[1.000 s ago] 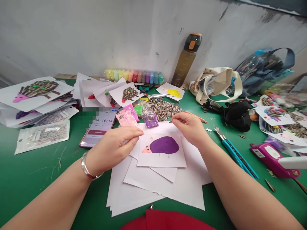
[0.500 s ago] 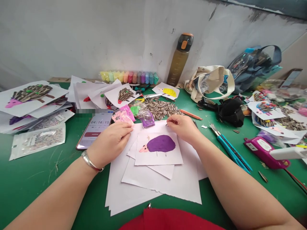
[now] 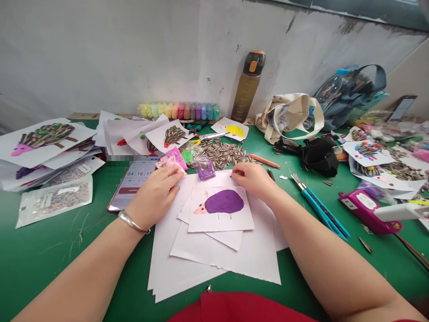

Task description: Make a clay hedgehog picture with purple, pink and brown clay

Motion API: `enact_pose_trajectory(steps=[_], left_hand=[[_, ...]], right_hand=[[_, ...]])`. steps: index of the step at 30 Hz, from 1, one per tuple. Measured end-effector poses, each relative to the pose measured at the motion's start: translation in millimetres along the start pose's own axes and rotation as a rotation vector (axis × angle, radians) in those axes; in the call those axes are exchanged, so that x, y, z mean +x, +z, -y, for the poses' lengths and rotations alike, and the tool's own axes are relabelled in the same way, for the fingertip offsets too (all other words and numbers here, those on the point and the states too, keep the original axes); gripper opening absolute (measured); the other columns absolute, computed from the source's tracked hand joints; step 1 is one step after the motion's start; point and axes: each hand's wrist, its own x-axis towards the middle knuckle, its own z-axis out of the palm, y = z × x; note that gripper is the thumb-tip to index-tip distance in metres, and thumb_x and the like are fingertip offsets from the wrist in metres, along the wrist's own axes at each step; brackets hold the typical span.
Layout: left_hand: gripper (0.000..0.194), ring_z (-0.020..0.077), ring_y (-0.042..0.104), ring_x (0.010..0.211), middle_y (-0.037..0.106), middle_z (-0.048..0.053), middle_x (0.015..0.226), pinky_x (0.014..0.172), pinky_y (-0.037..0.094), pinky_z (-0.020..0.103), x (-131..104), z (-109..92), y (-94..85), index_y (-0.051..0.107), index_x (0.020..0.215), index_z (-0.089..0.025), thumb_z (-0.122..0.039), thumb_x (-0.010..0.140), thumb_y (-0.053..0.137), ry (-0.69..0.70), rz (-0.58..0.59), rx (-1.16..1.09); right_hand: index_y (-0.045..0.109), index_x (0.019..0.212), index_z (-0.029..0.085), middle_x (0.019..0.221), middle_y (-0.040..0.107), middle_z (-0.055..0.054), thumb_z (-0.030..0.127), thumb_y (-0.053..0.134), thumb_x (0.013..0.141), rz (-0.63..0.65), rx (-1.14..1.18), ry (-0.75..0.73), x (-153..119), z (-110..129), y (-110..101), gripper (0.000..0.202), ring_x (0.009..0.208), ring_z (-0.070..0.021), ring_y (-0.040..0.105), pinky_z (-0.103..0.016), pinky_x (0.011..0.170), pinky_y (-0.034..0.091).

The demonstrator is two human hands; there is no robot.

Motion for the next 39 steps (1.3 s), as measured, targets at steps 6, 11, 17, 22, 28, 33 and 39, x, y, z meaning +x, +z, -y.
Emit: enact_pose_trajectory(steps=[6, 11, 17, 22, 28, 33, 39], left_hand=[[0.037, 0.0277, 0.052, 0.126, 0.060, 0.013, 0.132, 0.110, 0.038, 0.047, -1, 2, 3.3, 0.060, 0.124, -0.017, -0.032, 0.097, 0.038, -0.054, -0.051, 0.049], [0.034, 0.0239, 0.060, 0.117, 0.068, 0.009, 0.121, 0.108, 0.042, 0.042, -2, -5, 0.4, 0.066, 0.115, -0.019, -0.028, 0.099, 0.037, -0.097, -0.179, 0.027], [0.029, 0.0218, 0.063, 0.113, 0.070, 0.002, 0.119, 0.106, 0.046, 0.036, -3, -18, -10.1, 0.068, 0.113, -0.023, -0.032, 0.095, 0.048, -0.257, -0.288, -0.190], [0.028, 0.0253, 0.064, 0.110, 0.072, 0.001, 0.114, 0.099, 0.050, 0.034, -4, -30, -19.7, 0.073, 0.109, -0.026, -0.036, 0.085, 0.063, -0.479, -0.386, -0.539], [0.037, 0.0217, 0.069, 0.091, 0.075, 0.007, 0.102, 0.076, 0.057, 0.026, 3, -29, -23.3, 0.073, 0.106, -0.019, -0.032, 0.072, 0.077, -0.722, -0.392, -1.291], [0.036, 0.0197, 0.069, 0.087, 0.074, 0.005, 0.100, 0.073, 0.055, 0.025, 8, -30, -19.7, 0.073, 0.102, -0.019, -0.026, 0.068, 0.080, -0.788, -0.429, -1.342], [0.037, 0.0227, 0.066, 0.094, 0.072, 0.010, 0.103, 0.073, 0.054, 0.027, 6, -36, -20.4, 0.072, 0.102, -0.015, -0.031, 0.069, 0.079, -0.729, -0.320, -1.432]], right_hand=[[0.068, 0.078, 0.022, 0.078, 0.068, -0.001, 0.021, 0.053, 0.079, -0.003, 0.022, -0.019, 4, -2, 3, 0.015, 0.072, -0.0166, 0.056, -0.027, 0.062, 0.036], [0.068, 0.080, 0.023, 0.078, 0.067, 0.000, 0.024, 0.052, 0.081, -0.006, 0.042, -0.031, 6, 0, 5, 0.016, 0.072, -0.0162, 0.056, -0.026, 0.062, 0.035], [0.068, 0.079, 0.023, 0.079, 0.068, 0.000, 0.027, 0.050, 0.083, -0.004, 0.056, -0.011, 8, 0, 6, 0.019, 0.072, -0.0165, 0.056, -0.027, 0.061, 0.034], [0.068, 0.079, 0.024, 0.079, 0.069, 0.000, 0.028, 0.051, 0.083, -0.013, 0.067, -0.006, 10, -1, 8, 0.017, 0.073, -0.0166, 0.057, -0.026, 0.062, 0.034], [0.068, 0.079, 0.023, 0.079, 0.069, 0.000, 0.025, 0.051, 0.083, -0.024, 0.056, -0.026, 11, 0, 8, 0.017, 0.074, -0.0171, 0.058, -0.026, 0.063, 0.034], [0.068, 0.081, 0.023, 0.077, 0.068, 0.000, 0.024, 0.051, 0.083, -0.035, 0.051, -0.035, 10, 0, 7, 0.018, 0.073, -0.0167, 0.058, -0.026, 0.062, 0.034], [0.068, 0.078, 0.022, 0.076, 0.067, -0.001, 0.021, 0.053, 0.081, -0.083, 0.052, -0.070, 8, 0, 11, 0.015, 0.073, -0.0175, 0.056, -0.027, 0.064, 0.034]])
